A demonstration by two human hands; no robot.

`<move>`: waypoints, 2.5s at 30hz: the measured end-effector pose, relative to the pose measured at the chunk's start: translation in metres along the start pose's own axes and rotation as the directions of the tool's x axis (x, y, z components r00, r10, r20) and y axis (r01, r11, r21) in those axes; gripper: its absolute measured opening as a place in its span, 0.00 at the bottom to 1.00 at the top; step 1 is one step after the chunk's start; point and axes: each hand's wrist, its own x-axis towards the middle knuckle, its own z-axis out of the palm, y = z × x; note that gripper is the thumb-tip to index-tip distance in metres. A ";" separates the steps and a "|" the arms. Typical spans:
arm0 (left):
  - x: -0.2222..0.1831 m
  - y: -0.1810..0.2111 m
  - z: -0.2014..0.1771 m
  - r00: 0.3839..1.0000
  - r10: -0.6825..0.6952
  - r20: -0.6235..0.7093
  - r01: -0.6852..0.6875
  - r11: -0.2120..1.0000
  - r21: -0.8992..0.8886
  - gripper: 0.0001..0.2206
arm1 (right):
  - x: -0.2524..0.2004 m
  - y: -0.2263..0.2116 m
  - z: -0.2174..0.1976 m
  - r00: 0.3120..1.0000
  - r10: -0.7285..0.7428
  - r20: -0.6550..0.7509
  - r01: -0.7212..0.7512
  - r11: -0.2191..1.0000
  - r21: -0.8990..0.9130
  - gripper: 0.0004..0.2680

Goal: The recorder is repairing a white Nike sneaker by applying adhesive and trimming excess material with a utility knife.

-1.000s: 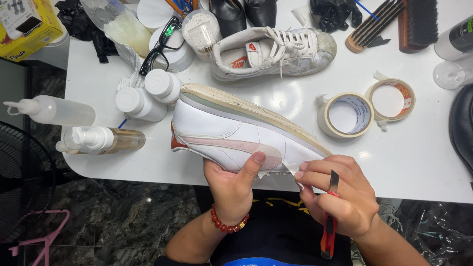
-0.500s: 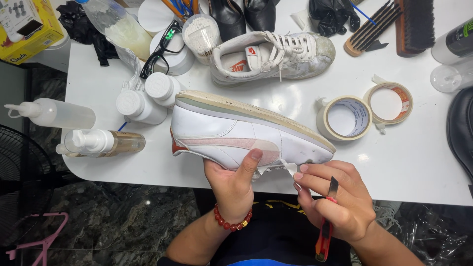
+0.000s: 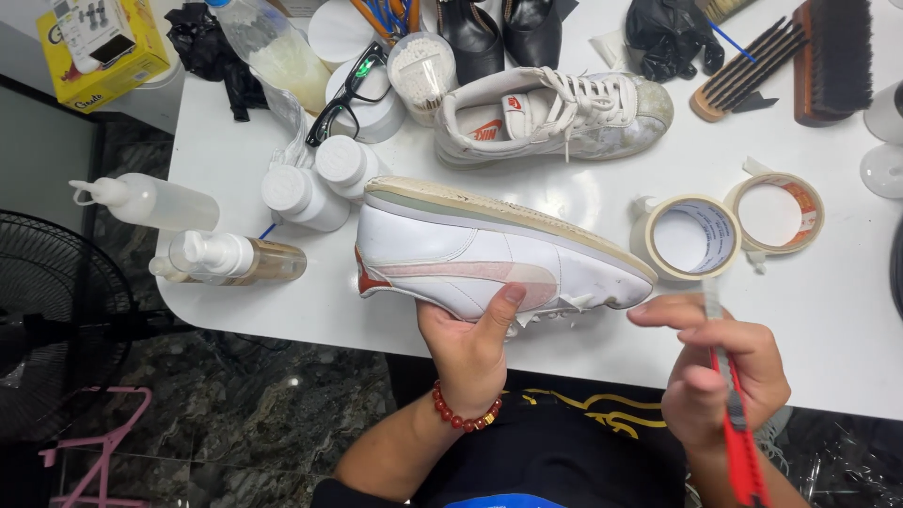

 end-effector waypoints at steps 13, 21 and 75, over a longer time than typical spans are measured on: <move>-0.008 -0.015 -0.004 0.995 0.092 -0.044 -0.098 0.984 -0.152 0.27 | 0.025 -0.021 0.029 0.996 -0.083 0.037 0.089 0.981 -0.171 0.10; -0.003 0.000 -0.001 0.988 -0.069 0.136 0.126 0.871 -0.475 0.23 | 0.035 -0.024 0.014 0.881 -0.465 0.081 0.389 0.618 -0.683 0.23; 0.111 -0.029 -0.019 0.596 -0.498 0.630 0.252 0.861 0.443 0.54 | 0.099 0.061 0.035 0.752 0.619 0.229 -0.653 0.746 0.129 0.27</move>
